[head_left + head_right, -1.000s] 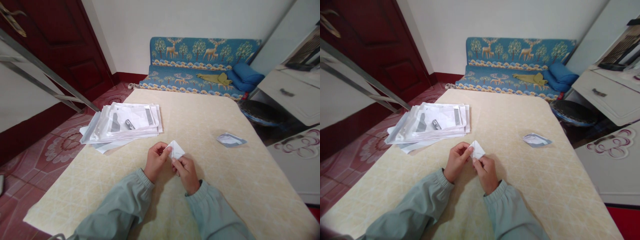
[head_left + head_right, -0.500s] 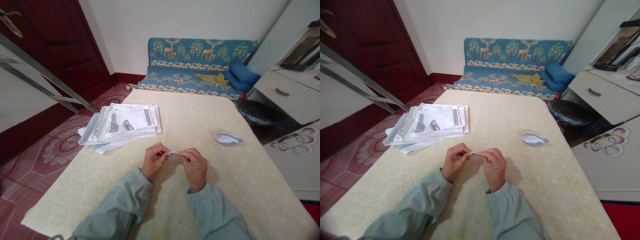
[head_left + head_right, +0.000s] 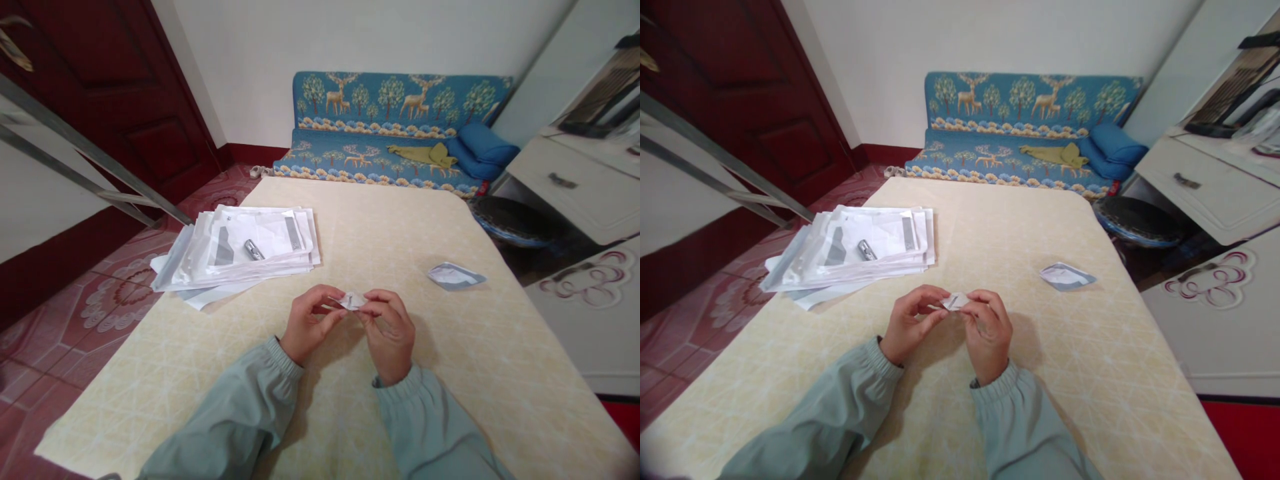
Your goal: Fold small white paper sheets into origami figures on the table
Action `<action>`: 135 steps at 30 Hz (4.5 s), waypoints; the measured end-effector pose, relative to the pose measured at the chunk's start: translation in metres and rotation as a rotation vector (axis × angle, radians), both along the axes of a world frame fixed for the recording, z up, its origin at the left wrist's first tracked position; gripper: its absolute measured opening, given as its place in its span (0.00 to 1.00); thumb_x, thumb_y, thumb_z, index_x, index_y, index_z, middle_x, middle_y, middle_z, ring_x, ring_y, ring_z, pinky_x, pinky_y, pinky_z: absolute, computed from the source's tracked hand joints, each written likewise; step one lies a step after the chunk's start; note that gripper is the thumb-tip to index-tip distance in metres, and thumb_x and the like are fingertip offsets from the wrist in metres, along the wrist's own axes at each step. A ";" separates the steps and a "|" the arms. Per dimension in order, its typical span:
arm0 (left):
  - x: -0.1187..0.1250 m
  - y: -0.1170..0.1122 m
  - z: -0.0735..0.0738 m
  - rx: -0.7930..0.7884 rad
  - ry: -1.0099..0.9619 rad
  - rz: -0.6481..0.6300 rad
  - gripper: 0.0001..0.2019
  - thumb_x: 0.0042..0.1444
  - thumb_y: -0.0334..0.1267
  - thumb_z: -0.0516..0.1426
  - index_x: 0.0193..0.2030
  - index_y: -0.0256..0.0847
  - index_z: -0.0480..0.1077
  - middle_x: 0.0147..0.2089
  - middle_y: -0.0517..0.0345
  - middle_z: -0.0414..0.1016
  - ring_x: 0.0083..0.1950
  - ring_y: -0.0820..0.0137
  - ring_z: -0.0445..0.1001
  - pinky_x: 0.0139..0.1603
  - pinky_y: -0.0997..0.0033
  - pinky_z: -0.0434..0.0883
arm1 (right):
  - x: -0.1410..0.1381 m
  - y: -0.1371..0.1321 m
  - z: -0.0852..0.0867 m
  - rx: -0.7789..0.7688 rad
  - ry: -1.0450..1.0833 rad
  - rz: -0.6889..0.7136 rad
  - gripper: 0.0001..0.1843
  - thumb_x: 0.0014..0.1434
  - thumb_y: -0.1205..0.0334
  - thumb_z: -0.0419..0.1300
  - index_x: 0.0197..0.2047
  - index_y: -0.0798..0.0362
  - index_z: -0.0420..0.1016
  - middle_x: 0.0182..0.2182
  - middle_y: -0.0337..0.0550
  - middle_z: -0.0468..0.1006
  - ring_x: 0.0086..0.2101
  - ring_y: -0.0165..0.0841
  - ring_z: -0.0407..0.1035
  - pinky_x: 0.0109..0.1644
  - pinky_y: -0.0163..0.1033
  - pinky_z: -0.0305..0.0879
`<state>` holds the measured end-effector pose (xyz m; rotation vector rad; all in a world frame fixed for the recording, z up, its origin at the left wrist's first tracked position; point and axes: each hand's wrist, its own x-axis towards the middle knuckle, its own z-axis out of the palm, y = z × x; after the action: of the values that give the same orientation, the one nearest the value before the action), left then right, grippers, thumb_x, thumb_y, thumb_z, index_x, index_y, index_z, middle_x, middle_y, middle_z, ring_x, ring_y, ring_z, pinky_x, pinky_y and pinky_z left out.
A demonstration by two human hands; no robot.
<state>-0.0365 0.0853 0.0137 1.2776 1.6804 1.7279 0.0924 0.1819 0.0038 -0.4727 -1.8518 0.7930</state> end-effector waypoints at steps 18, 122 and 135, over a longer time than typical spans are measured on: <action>-0.006 -0.006 0.006 0.059 0.493 0.056 0.11 0.50 0.32 0.59 0.42 0.42 0.71 0.43 0.51 0.71 0.45 0.66 0.72 0.45 0.67 0.71 | 0.001 -0.001 0.002 -0.054 -0.073 0.106 0.06 0.55 0.70 0.60 0.31 0.50 0.74 0.42 0.44 0.70 0.41 0.34 0.69 0.41 0.39 0.68; -0.030 -0.008 0.000 -0.001 0.066 -0.091 0.09 0.53 0.41 0.62 0.29 0.37 0.70 0.33 0.54 0.72 0.35 0.71 0.71 0.33 0.75 0.69 | 0.015 0.011 0.009 0.066 -0.084 0.065 0.12 0.46 0.75 0.59 0.33 0.50 0.72 0.34 0.41 0.72 0.34 0.32 0.69 0.33 0.37 0.71; -0.035 -0.006 -0.007 0.093 -0.210 0.082 0.11 0.50 0.42 0.63 0.30 0.37 0.67 0.31 0.59 0.70 0.29 0.75 0.68 0.31 0.76 0.66 | 0.011 0.014 0.001 -0.370 0.060 0.078 0.04 0.50 0.71 0.60 0.29 0.53 0.69 0.37 0.43 0.71 0.28 0.28 0.66 0.26 0.34 0.64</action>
<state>-0.0712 0.0793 0.0064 1.0363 1.5679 1.9346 0.1032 0.1961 0.0045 -0.6040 -1.6793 1.1989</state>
